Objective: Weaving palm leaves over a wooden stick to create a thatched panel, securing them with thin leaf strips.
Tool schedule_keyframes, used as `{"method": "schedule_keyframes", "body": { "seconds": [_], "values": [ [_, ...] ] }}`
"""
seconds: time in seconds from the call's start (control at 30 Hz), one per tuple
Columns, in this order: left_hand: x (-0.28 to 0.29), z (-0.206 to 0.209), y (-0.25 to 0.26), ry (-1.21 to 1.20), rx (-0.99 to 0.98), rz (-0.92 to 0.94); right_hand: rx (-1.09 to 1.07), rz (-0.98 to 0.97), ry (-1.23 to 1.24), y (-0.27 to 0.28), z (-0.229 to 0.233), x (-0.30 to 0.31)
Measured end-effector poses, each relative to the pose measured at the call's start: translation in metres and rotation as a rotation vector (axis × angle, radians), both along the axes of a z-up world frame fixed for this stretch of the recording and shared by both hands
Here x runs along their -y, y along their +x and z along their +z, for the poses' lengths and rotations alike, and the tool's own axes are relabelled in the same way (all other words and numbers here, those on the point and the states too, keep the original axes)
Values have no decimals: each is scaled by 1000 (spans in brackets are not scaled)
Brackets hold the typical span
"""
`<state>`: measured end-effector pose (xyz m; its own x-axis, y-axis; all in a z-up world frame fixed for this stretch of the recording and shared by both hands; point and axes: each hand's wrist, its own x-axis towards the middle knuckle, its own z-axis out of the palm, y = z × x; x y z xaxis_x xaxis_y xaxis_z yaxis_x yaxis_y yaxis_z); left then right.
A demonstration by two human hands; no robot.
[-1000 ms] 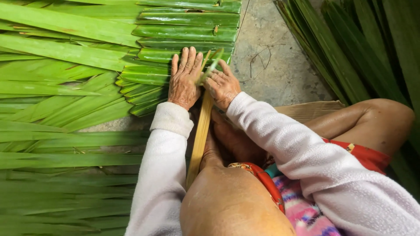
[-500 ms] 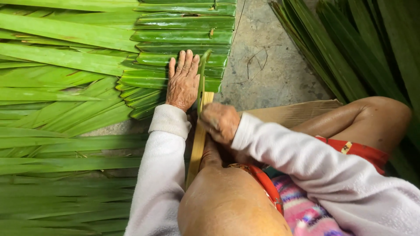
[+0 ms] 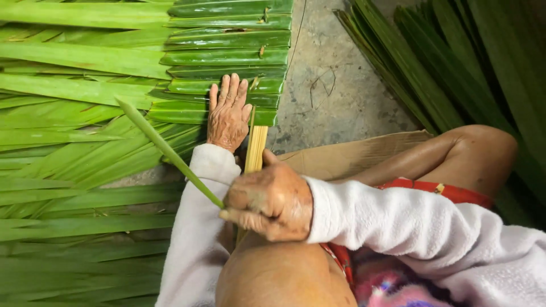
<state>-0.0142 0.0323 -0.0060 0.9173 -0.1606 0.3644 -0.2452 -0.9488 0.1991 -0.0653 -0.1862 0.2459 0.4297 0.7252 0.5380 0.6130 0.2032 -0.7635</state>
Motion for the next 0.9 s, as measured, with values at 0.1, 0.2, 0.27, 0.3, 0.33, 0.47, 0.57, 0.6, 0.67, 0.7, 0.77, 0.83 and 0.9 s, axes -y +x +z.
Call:
{"method": "schedule_keyframes", "body": {
  "seconds": [0.1,0.2,0.27,0.3,0.33,0.47,0.57,0.6,0.67,0.7,0.77,0.83,0.9],
  "values": [
    [-2,-13,4,45,-4,6,-258,82,57,33,-11,-11],
    [2,9,-3,131,17,21,-50,-53,-144,62,-86,-10],
    [7,15,-3,112,-6,24,53,-114,-122,74,-135,-14],
    [7,19,-2,94,-29,24,156,-178,-98,81,-159,-17],
    [6,24,-2,98,-28,30,157,-173,-93,82,-168,-22],
    [10,31,-1,39,-62,36,70,-322,-67,91,-217,-32],
    [7,16,1,42,-63,41,78,-411,-51,80,-211,-39],
    [5,9,3,52,-62,43,117,-461,-66,73,-200,-40],
    [0,4,3,46,-93,41,81,-441,-60,48,-163,-35],
    [1,1,3,35,-124,35,47,-423,-60,36,-144,-30],
    [3,8,3,12,-135,39,8,-374,-56,25,-108,-21],
    [4,13,2,-7,-145,42,-29,-327,-49,11,-93,-19],
    [4,13,2,56,-103,54,-42,-321,13,-3,-102,-25]
  ]
}}
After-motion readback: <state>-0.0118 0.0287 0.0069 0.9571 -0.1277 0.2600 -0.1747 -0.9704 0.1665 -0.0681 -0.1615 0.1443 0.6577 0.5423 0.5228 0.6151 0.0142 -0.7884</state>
